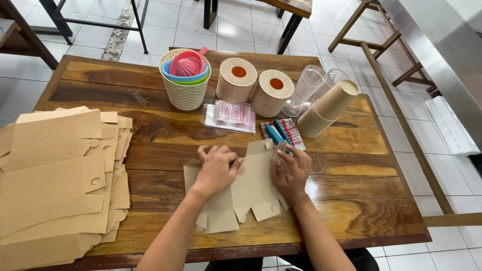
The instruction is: The person picks up flat cardboard box templates from a stack, folds the sides and flaps by hand, and presses the creases to form the food boxes.
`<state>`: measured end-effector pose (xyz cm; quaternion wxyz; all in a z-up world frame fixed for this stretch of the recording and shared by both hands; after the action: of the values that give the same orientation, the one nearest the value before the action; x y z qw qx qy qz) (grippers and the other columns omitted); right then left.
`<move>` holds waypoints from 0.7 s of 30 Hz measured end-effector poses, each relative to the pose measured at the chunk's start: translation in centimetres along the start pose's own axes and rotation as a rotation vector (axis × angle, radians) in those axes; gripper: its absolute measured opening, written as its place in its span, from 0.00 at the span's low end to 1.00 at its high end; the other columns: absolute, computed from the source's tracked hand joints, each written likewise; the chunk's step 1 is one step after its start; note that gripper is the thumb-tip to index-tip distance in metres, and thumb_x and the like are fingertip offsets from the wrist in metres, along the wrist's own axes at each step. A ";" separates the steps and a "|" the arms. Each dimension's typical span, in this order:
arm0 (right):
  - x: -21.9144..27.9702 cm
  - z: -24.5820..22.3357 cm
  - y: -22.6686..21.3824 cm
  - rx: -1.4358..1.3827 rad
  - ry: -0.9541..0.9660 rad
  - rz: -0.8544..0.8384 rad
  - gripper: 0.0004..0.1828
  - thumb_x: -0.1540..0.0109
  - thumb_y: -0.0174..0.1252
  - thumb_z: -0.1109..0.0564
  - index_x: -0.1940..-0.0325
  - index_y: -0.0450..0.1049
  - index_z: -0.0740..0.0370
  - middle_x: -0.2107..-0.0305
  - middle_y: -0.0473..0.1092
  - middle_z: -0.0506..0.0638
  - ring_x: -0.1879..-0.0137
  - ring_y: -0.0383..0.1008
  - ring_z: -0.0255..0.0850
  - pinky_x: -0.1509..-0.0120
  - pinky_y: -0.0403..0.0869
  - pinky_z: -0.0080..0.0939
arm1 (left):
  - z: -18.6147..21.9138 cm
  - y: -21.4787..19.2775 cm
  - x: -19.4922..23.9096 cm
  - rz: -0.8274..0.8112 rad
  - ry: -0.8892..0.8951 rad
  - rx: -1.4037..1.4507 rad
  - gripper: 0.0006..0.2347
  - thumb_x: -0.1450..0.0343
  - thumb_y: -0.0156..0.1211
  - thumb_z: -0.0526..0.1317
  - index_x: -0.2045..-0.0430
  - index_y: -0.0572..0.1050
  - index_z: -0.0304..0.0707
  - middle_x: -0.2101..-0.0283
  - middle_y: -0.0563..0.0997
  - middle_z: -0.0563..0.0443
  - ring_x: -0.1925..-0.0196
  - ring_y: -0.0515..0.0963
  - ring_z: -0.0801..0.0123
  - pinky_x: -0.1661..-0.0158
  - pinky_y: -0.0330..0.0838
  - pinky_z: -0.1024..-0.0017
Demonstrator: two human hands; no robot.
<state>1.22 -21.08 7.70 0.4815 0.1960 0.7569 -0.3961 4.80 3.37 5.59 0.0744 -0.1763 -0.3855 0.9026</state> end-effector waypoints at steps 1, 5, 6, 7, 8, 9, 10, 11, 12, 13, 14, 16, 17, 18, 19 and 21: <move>0.1 0.1 0.0 0.000 0.001 -0.001 0.13 0.32 0.61 0.46 0.46 0.84 0.48 0.45 0.76 0.49 0.45 0.74 0.48 0.38 0.69 0.48 | -0.2 -0.3 0.0 -0.001 -0.001 0.001 0.11 0.25 0.59 0.49 0.73 0.83 0.50 0.66 0.78 0.55 0.55 0.78 0.63 0.35 0.43 0.37; 0.7 1.7 0.5 -0.154 0.219 -0.023 0.18 0.30 0.60 0.48 0.39 0.79 0.55 0.53 0.76 0.52 0.53 0.77 0.46 0.45 0.74 0.45 | -1.2 -1.4 -0.1 0.027 -0.072 0.046 0.12 0.25 0.59 0.51 0.76 0.81 0.53 0.67 0.77 0.58 0.55 0.78 0.68 0.34 0.45 0.43; 1.1 2.2 1.0 -0.261 0.320 -0.052 0.21 0.29 0.59 0.49 0.34 0.75 0.58 0.60 0.77 0.54 0.59 0.79 0.46 0.50 0.77 0.45 | -1.3 -1.6 -0.1 0.030 -0.079 0.067 0.12 0.25 0.59 0.52 0.78 0.80 0.54 0.68 0.76 0.60 0.56 0.78 0.69 0.34 0.46 0.45; 1.9 2.8 1.3 -0.262 0.320 -0.052 0.21 0.29 0.59 0.49 0.34 0.75 0.58 0.60 0.77 0.54 0.59 0.79 0.46 0.50 0.77 0.45 | -1.2 -1.5 -0.1 0.030 -0.080 0.067 0.12 0.25 0.59 0.52 0.78 0.80 0.54 0.68 0.76 0.60 0.56 0.78 0.69 0.34 0.46 0.45; 2.9 3.7 1.8 -0.326 0.391 -0.086 0.23 0.29 0.58 0.53 0.30 0.71 0.59 0.61 0.78 0.55 0.61 0.78 0.43 0.52 0.77 0.45 | -1.1 -1.5 -0.1 0.037 -0.086 0.081 0.13 0.25 0.59 0.52 0.79 0.81 0.54 0.69 0.77 0.59 0.57 0.78 0.69 0.34 0.46 0.45; 3.8 4.5 2.3 -0.390 0.462 -0.121 0.25 0.29 0.57 0.57 0.27 0.67 0.61 0.61 0.80 0.56 0.63 0.78 0.41 0.53 0.77 0.44 | -1.0 -1.4 -0.1 0.044 -0.092 0.096 0.13 0.26 0.59 0.52 0.80 0.81 0.53 0.69 0.78 0.58 0.57 0.78 0.68 0.34 0.45 0.45; 4.1 4.7 2.4 -0.389 0.462 -0.122 0.25 0.29 0.57 0.57 0.27 0.67 0.61 0.61 0.80 0.56 0.63 0.78 0.41 0.53 0.77 0.44 | -0.8 -1.3 0.0 0.044 -0.093 0.097 0.13 0.26 0.59 0.52 0.80 0.81 0.53 0.69 0.78 0.58 0.57 0.78 0.68 0.34 0.45 0.45; 4.3 5.0 2.4 -0.385 0.477 -0.120 0.25 0.31 0.59 0.59 0.28 0.69 0.61 0.65 0.79 0.55 0.65 0.77 0.42 0.56 0.77 0.44 | -0.6 -1.2 0.1 0.051 -0.082 0.090 0.13 0.26 0.61 0.52 0.78 0.82 0.52 0.69 0.79 0.56 0.57 0.79 0.66 0.35 0.47 0.46; 4.4 5.4 2.5 -0.383 0.490 -0.116 0.25 0.32 0.62 0.61 0.30 0.71 0.61 0.69 0.78 0.54 0.68 0.76 0.42 0.59 0.77 0.44 | -0.4 -1.2 0.1 0.059 -0.071 0.082 0.12 0.26 0.62 0.53 0.77 0.82 0.52 0.69 0.80 0.55 0.58 0.80 0.65 0.36 0.48 0.46; 4.4 5.4 2.5 -0.384 0.490 -0.116 0.25 0.32 0.62 0.61 0.30 0.71 0.61 0.69 0.78 0.54 0.68 0.76 0.42 0.59 0.77 0.44 | -0.5 -1.1 0.1 0.060 -0.071 0.081 0.12 0.26 0.62 0.53 0.77 0.82 0.52 0.69 0.80 0.55 0.58 0.80 0.65 0.36 0.48 0.46; 4.5 5.6 2.3 -0.400 0.507 -0.089 0.27 0.32 0.62 0.61 0.28 0.69 0.62 0.71 0.77 0.54 0.69 0.75 0.41 0.59 0.76 0.43 | -0.5 -0.8 0.2 0.039 -0.074 0.076 0.12 0.26 0.62 0.54 0.76 0.83 0.53 0.67 0.80 0.55 0.57 0.80 0.65 0.35 0.48 0.46; 4.6 5.7 2.1 -0.415 0.525 -0.061 0.29 0.32 0.62 0.61 0.27 0.67 0.64 0.73 0.76 0.54 0.70 0.73 0.39 0.60 0.75 0.41 | -0.5 -0.6 0.2 0.017 -0.076 0.070 0.12 0.26 0.61 0.54 0.75 0.83 0.53 0.66 0.81 0.55 0.56 0.81 0.65 0.35 0.49 0.46; 4.5 5.6 2.0 -0.420 0.532 -0.053 0.29 0.32 0.61 0.62 0.26 0.66 0.65 0.75 0.74 0.51 0.71 0.71 0.37 0.61 0.74 0.38 | -0.5 -0.5 0.2 -0.025 -0.082 0.045 0.12 0.25 0.59 0.53 0.71 0.84 0.54 0.65 0.82 0.56 0.55 0.81 0.65 0.34 0.48 0.45; 4.5 5.5 2.0 -0.425 0.537 -0.046 0.29 0.32 0.60 0.62 0.26 0.65 0.66 0.78 0.73 0.49 0.72 0.70 0.34 0.62 0.73 0.34 | -0.4 -0.3 0.2 -0.066 -0.088 0.020 0.12 0.23 0.57 0.53 0.68 0.84 0.54 0.63 0.83 0.56 0.54 0.81 0.66 0.34 0.47 0.45; 4.3 5.6 1.9 -0.425 0.536 -0.045 0.29 0.32 0.60 0.62 0.26 0.65 0.66 0.78 0.73 0.49 0.72 0.70 0.34 0.62 0.73 0.34 | -0.6 -0.1 0.2 -0.066 -0.087 0.020 0.12 0.23 0.57 0.53 0.68 0.84 0.54 0.63 0.83 0.56 0.54 0.81 0.66 0.34 0.47 0.45; 4.0 5.6 1.8 -0.462 0.539 -0.038 0.27 0.31 0.58 0.63 0.27 0.65 0.67 0.81 0.71 0.47 0.73 0.66 0.33 0.65 0.70 0.31 | -1.1 0.7 0.3 -0.114 -0.094 0.007 0.12 0.23 0.56 0.51 0.66 0.84 0.52 0.63 0.83 0.55 0.54 0.81 0.64 0.34 0.45 0.42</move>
<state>3.83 -24.70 2.19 0.2885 0.1650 0.9299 -0.1574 4.94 3.70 4.36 0.1082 -0.1110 -0.3948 0.9056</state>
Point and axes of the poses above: each hand's wrist, its own x-axis away from the middle knuckle, its own y-axis out of the palm, z = x × y, the point moved 5 cm from there along -x, towards the middle knuckle
